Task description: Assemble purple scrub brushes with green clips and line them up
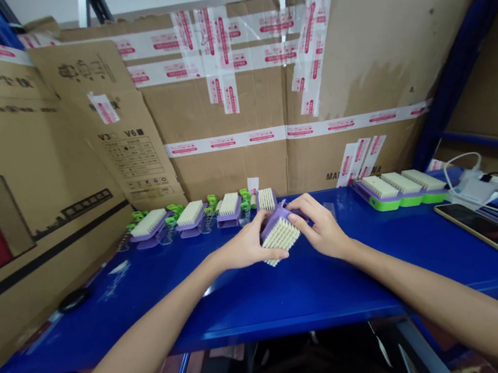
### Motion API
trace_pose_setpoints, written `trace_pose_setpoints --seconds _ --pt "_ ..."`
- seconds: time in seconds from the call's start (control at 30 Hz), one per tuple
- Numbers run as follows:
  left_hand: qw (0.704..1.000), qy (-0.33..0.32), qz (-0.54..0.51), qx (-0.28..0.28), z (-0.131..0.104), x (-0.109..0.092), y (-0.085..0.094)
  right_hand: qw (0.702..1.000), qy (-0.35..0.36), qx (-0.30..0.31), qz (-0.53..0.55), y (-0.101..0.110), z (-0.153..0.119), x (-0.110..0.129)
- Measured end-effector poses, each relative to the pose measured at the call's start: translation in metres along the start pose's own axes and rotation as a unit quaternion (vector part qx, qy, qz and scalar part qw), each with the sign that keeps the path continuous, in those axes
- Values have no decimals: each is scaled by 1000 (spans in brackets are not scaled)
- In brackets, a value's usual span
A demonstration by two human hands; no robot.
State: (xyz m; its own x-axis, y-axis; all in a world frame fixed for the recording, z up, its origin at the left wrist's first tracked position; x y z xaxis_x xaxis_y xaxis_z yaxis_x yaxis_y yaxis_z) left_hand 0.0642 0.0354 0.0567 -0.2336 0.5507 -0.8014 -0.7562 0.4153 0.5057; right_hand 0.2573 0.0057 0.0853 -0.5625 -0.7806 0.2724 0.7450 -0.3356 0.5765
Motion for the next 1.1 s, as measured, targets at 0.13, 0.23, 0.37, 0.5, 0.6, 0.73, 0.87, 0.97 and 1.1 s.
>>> trace_pose_setpoints --seconds 0.13,0.23,0.37,0.5,0.6,0.73,0.87,0.97,1.1 --pt "997 -15 -53 -61 1 -6 8 995 -72 -51 44 3 -1 -12" --pt "988 -50 -76 -129 2 -9 17 986 -120 -81 79 2 -3 -23" --pt "963 -91 -62 -245 1 -8 37 968 -162 -65 178 -11 -3 -35" --pt "948 -111 -70 -291 -2 -9 45 946 -165 -29 277 -21 0 -40" --pt "939 -124 -58 -314 -6 -15 46 922 -182 24 340 -31 -1 -44" --pt "934 -150 6 -324 -12 -23 48 885 -201 113 405 -50 -7 -45" --pt "932 -191 62 -301 -13 -26 51 868 -210 119 434 -58 -12 -47" --pt "937 -225 85 -252 -11 -25 49 859 -227 107 446 -57 -13 -51" --pt "942 -233 142 -196 -6 -17 41 856 -255 62 446 -49 -11 -58"
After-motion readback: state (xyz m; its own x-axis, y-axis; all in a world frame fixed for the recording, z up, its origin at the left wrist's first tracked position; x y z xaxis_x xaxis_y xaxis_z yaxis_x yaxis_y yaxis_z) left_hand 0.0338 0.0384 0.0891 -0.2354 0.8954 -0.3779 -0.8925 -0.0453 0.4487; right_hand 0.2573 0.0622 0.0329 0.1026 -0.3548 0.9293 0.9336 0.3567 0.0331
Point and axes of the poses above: each hand's wrist, its own z-axis towards the middle knuckle, its own y-axis out of the back of the hand, x = y × z, the point moved 7 cm from there along z, towards the middle knuckle, and after that the axes turned 8 degrees about -z, right-handed, at the moved point
